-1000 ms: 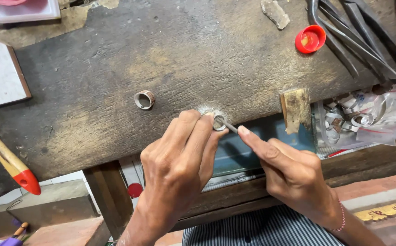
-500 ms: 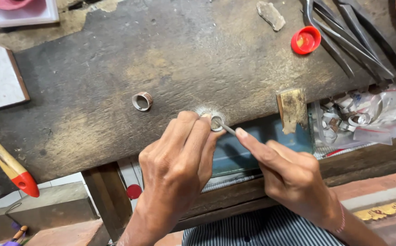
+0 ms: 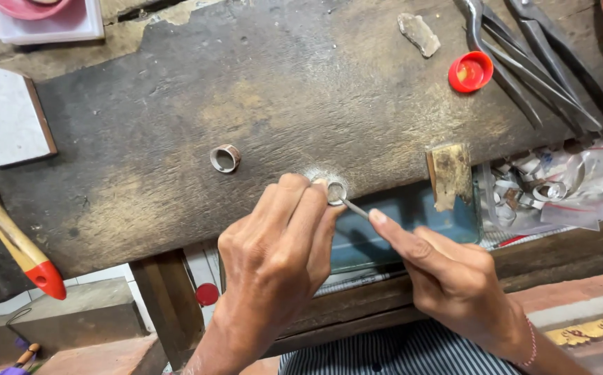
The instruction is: Filing a small metal jewelry component with a needle file at a workbench.
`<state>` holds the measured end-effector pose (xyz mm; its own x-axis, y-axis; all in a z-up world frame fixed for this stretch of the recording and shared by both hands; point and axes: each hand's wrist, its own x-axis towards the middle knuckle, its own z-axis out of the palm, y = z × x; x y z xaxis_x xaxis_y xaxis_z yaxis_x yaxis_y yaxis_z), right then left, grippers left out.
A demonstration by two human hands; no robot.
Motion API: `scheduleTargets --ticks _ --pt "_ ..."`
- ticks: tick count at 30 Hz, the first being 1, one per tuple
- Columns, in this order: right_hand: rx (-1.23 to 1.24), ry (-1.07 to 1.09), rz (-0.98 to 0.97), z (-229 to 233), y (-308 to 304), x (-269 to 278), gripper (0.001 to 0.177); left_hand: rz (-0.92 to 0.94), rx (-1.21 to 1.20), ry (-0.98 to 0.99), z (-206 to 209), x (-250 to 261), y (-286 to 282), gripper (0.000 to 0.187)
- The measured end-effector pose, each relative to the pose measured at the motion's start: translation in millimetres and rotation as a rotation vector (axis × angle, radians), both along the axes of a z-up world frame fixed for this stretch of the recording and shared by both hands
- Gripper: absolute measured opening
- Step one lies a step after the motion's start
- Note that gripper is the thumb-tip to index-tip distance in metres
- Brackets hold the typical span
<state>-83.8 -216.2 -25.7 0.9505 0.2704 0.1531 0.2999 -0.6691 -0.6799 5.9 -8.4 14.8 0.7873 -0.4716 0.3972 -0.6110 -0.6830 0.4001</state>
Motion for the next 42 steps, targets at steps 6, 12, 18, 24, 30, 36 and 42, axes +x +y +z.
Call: scheduleTargets --ticks 6,12,18,24,30,36,42 --pt "0.013 -0.040 0.004 -2.8 -0.4 2.8 0.041 0.018 0.005 -0.015 -0.5 -2.0 -1.3 0.025" --pt "-0.018 -0.039 0.003 -8.3 -4.4 5.5 0.041 0.007 0.011 -0.026 -3.8 -2.7 -1.9 0.027" --pt "-0.016 -0.047 0.007 -6.5 -5.5 6.5 0.040 0.016 -0.005 -0.035 -2.3 -0.3 -1.2 0.027" --pt "0.003 -0.035 0.012 -7.4 -8.2 4.6 0.041 0.017 -0.005 -0.033 -4.6 -0.3 -2.0 0.022" --pt "-0.027 -0.038 0.003 -7.3 -6.9 5.4 0.041 0.009 -0.006 -0.020 -3.8 -3.2 -1.5 0.021" --pt "0.009 -0.036 0.020 -7.4 -8.1 7.0 0.041 -0.025 -0.048 -0.019 -8.9 -1.4 2.5 0.008" --pt "-0.010 -0.037 0.011 -8.2 -7.8 2.9 0.041 -0.033 -0.044 -0.014 -11.0 -2.8 7.3 0.009"
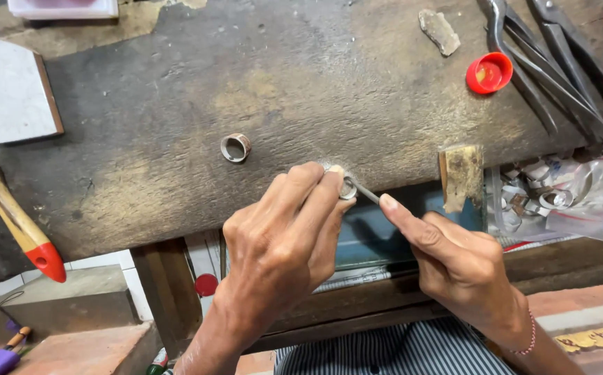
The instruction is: Filing a small metal jewelry component with a needle file at a workbench.
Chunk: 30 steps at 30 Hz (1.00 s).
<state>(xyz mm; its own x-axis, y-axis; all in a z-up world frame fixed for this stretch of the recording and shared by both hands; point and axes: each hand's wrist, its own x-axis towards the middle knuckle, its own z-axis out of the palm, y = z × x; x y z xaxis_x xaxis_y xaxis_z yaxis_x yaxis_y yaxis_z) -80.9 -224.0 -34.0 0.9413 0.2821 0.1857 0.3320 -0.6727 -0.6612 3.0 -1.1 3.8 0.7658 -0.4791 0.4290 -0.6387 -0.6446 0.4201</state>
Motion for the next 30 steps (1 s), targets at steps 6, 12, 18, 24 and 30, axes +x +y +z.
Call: scheduleTargets --ticks 6,12,18,24,30 --pt "-0.039 -0.039 -0.017 -6.4 -0.9 4.3 0.042 -0.012 0.035 -0.013 -0.3 2.4 -1.1 0.009" --pt "-0.047 -0.032 -0.003 -3.5 -2.2 3.9 0.041 -0.001 0.067 -0.029 3.9 4.1 -1.3 0.008" --pt "-0.066 -0.048 0.005 -2.2 -6.4 -2.1 0.041 -0.011 0.065 -0.030 3.6 3.8 -2.0 0.007" --pt "-0.089 -0.075 0.000 0.4 -5.5 0.5 0.042 -0.012 0.074 -0.035 4.5 3.5 -3.5 0.006" --pt "-0.072 -0.066 0.005 -3.9 -4.1 5.3 0.043 -0.014 0.030 -0.006 2.3 0.4 -2.3 0.008"
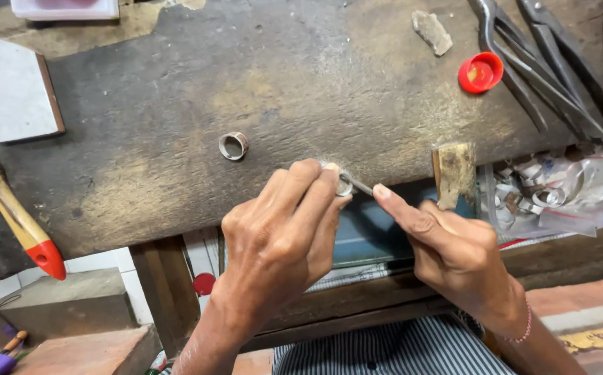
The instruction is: Filing a small metal jewelry component with a needle file at a workbench.
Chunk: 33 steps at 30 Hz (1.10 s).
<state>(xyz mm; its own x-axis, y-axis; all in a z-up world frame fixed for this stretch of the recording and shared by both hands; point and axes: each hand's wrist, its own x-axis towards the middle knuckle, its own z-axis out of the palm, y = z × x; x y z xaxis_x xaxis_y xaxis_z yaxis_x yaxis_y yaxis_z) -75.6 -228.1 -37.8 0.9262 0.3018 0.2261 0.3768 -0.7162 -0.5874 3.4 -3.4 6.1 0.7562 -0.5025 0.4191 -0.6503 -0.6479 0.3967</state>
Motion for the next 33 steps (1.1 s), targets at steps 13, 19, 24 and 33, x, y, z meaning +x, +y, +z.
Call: scheduleTargets --ticks 13,19,24,33 --pt "0.156 0.093 -0.191 -11.4 -5.2 -9.7 0.039 -0.147 -0.435 0.173 -13.1 -20.3 -3.9 0.024" --pt "0.253 0.018 -0.232 -19.7 -7.9 -17.5 0.018 -0.227 -0.632 0.558 -13.1 -31.0 -19.9 0.025" --pt "0.258 -0.015 -0.254 -21.8 -9.0 -19.0 0.017 -0.179 -0.687 0.748 -11.2 -31.4 -22.7 0.027" --pt "0.234 -0.012 -0.239 -20.6 -7.1 -16.6 0.014 -0.183 -0.849 1.003 -16.6 -33.1 -24.7 0.032"
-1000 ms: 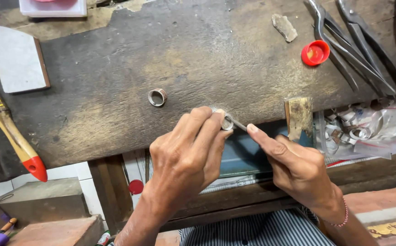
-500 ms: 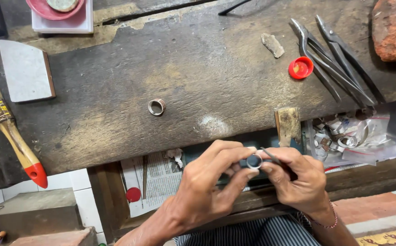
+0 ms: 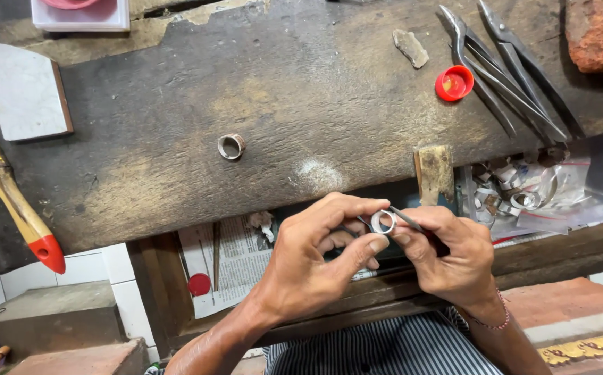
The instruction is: Filing a small metal jewelry component with a needle file at a workbench.
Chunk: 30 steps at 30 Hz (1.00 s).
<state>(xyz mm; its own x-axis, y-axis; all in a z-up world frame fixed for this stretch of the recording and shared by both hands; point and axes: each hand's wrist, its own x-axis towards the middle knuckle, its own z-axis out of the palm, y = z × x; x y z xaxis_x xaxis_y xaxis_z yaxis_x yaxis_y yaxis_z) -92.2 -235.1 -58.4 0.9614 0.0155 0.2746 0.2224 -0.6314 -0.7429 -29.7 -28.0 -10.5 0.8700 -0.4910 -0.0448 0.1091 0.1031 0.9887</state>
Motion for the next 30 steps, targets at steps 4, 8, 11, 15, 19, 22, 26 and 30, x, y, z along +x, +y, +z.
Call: scheduleTargets --ticks 4,8,11,15,19,22,26,30 --pt "-0.001 0.002 0.004 -1.4 -0.7 -0.1 0.014 -0.018 -0.005 0.029 -1.0 0.7 0.4 0.034" --pt "0.006 -0.014 0.013 -1.0 -0.5 1.0 0.013 0.001 -0.040 0.069 -1.7 -0.7 -2.5 0.032" --pt "-0.001 -0.015 0.018 0.3 0.0 1.8 0.013 0.000 -0.049 0.081 -2.3 -1.9 -2.9 0.034" --pt "0.004 -0.016 0.039 -0.2 -0.3 2.3 0.014 0.009 -0.096 0.103 -3.7 -2.5 -2.9 0.034" --pt "0.092 0.022 -0.042 12.0 5.4 1.5 0.027 0.021 -0.061 0.156 -3.6 -2.4 1.0 0.034" --pt "0.189 0.096 -0.147 22.3 12.7 2.4 0.036 0.037 -0.035 0.182 5.8 0.5 6.1 0.034" --pt "0.224 0.062 -0.120 18.7 14.5 5.1 0.035 0.094 -0.076 0.184 4.8 1.6 10.4 0.036" --pt "0.203 0.028 -0.073 7.6 10.4 1.6 0.038 0.128 -0.095 0.162 6.3 3.1 14.1 0.035"
